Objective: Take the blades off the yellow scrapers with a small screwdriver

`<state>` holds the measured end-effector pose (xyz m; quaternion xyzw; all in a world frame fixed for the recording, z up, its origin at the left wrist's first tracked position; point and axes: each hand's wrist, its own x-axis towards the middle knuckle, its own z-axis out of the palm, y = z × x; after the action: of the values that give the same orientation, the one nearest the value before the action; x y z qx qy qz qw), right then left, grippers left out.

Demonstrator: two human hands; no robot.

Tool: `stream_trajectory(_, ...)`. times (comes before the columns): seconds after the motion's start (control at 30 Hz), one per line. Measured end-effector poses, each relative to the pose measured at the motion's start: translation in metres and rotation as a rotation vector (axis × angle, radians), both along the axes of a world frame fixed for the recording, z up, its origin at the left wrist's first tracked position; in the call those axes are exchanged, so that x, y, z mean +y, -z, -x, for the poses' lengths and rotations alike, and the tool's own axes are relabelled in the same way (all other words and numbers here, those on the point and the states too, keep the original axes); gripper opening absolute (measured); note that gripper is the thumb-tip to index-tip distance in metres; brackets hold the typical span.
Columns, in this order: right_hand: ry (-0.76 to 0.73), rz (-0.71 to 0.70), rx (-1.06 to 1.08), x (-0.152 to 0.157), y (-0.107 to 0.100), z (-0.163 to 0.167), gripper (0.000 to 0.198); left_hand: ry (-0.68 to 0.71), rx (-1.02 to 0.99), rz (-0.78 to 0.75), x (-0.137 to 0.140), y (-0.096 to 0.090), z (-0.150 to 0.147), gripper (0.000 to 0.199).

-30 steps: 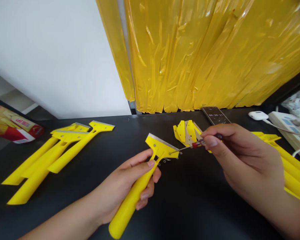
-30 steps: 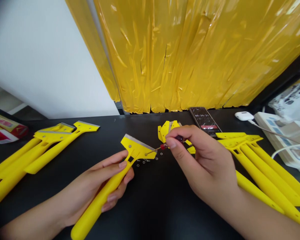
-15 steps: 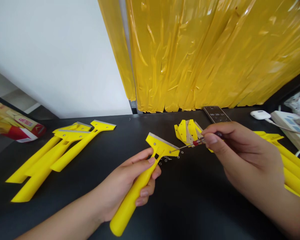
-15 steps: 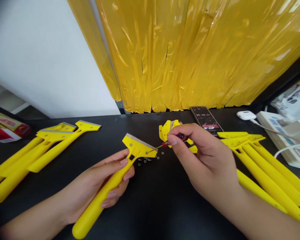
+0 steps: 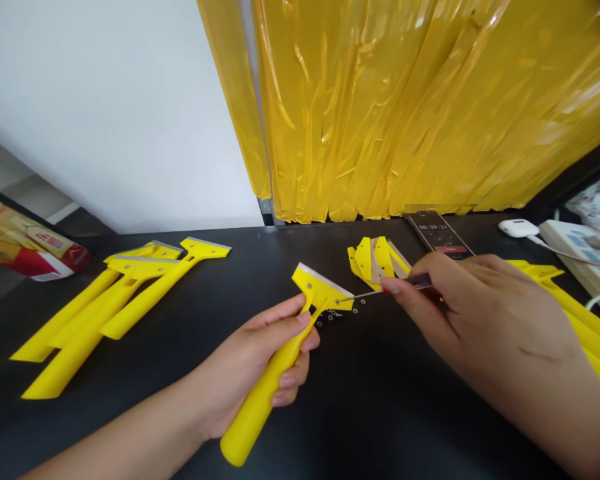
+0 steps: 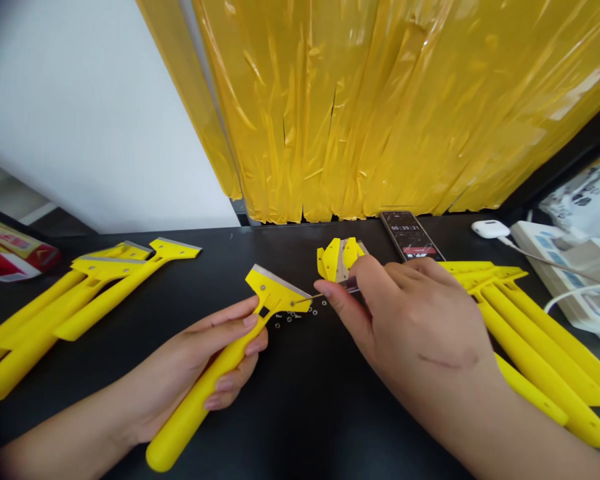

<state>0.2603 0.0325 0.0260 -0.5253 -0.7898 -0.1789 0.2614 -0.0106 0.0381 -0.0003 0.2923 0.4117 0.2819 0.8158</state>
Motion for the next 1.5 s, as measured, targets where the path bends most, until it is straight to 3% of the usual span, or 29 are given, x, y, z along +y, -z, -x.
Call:
stream_trajectory(0.07,-0.054,0.021,0.003,-0.001,-0.001,0.003,0.037,0.002,0.011,-0.006,0.000,0.000,0.000,0.019)
stream_trajectory(0.2,-0.322,0.052,-0.001,-0.003,-0.011,0.009,0.025,0.020,0.011,0.008,0.000,-0.001,0.000,0.018)
stream_trajectory(0.33,-0.408,0.105,0.013,-0.007,-0.018,0.010,0.014,0.029,0.015,0.014,0.002,-0.002,0.001,0.014)
stream_trajectory(0.53,-0.398,0.172,0.182,-0.010,-0.012,0.008,0.006,0.088,-0.009,0.004,0.000,-0.005,0.003,0.011)
stream_trajectory(0.67,-0.350,0.183,0.229,-0.009,-0.009,0.006,0.014,0.116,-0.040,-0.039,-0.002,-0.009,0.002,0.032)
stream_trajectory(0.9,-0.231,0.085,0.270,-0.007,-0.013,-0.002,0.016,0.132,0.008,-0.065,-0.006,-0.014,0.004,0.013)
stream_trajectory(1.27,-0.357,0.171,0.210,-0.012,-0.011,0.003,0.019,0.115,-0.032,0.086,-0.001,-0.004,0.003,0.020)
stream_trajectory(1.5,-0.246,0.215,0.253,-0.010,-0.004,0.003,0.024,0.095,-0.048,0.085,0.002,-0.004,0.003,0.017)
